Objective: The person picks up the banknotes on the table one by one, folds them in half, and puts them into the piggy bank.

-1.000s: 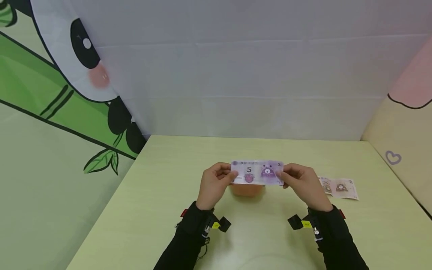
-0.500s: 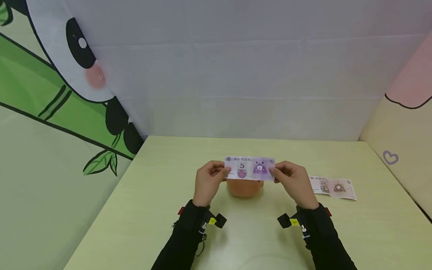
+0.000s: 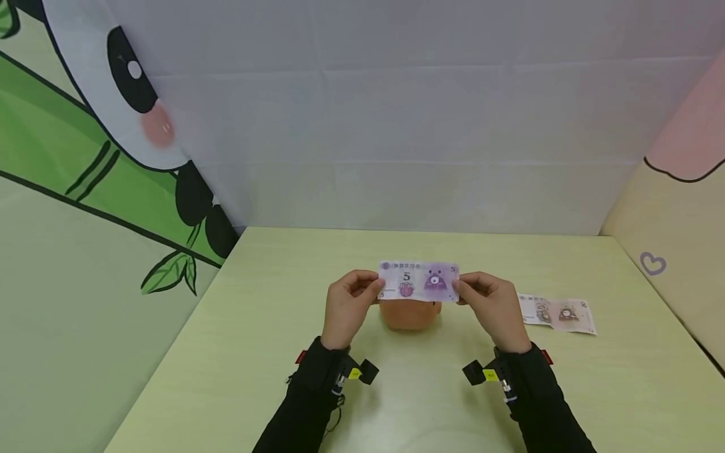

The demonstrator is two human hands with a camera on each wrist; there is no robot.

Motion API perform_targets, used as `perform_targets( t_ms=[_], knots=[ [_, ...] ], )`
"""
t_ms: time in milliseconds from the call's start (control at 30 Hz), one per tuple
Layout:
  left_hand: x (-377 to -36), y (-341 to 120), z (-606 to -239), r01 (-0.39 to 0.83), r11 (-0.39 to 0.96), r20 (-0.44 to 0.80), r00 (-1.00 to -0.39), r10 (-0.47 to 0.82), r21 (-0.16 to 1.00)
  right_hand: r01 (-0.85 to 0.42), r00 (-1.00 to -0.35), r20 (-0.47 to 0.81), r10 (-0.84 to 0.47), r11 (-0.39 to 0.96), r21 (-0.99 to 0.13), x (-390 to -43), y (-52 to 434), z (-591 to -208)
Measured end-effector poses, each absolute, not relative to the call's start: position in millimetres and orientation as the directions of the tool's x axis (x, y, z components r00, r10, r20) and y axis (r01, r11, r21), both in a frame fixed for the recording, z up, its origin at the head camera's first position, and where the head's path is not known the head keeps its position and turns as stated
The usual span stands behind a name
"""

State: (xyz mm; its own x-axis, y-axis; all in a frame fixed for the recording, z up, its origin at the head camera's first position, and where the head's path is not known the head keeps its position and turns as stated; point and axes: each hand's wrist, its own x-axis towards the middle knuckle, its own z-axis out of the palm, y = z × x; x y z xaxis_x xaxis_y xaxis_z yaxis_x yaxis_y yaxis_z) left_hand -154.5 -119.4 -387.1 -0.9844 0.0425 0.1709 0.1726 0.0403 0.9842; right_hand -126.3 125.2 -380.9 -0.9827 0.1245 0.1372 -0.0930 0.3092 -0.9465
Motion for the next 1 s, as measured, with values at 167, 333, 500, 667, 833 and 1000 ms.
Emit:
perform_targets(
  t_ms=[167, 333, 500, 667, 833, 1000],
  knots=[
    [-152, -119, -384, 0.201, 0.045, 0.199, -0.979, 0.044, 0.979, -0.102, -0.98, 0.148, 0.132, 0.307, -0.946, -125, 124, -379],
    [-148, -119, -381, 0.23, 0.044, 0.228, -0.972, 0.05, 0.972, -0.113, -0.98, 0.154, 0.125, 0.287, -0.951, -124, 124, -378],
    [-145, -119, -380, 0.257, 0.045, 0.255, -0.965, 0.056, 0.965, -0.129, -0.978, 0.169, 0.125, 0.279, -0.952, -124, 123, -379],
    [-144, -116, -381, 0.288, 0.046, 0.284, -0.956, 0.073, 0.957, -0.138, -0.975, 0.181, 0.132, 0.283, -0.949, -123, 123, -380],
    [-143, -113, -385, 0.303, 0.062, 0.298, -0.951, 0.079, 0.951, -0.14, -0.973, 0.187, 0.136, 0.299, -0.944, -122, 120, -381],
    [-141, -108, -387, 0.311, 0.085, 0.302, -0.948, 0.102, 0.947, -0.143, -0.972, 0.191, 0.135, 0.303, -0.942, -121, 116, -382]
  ],
)
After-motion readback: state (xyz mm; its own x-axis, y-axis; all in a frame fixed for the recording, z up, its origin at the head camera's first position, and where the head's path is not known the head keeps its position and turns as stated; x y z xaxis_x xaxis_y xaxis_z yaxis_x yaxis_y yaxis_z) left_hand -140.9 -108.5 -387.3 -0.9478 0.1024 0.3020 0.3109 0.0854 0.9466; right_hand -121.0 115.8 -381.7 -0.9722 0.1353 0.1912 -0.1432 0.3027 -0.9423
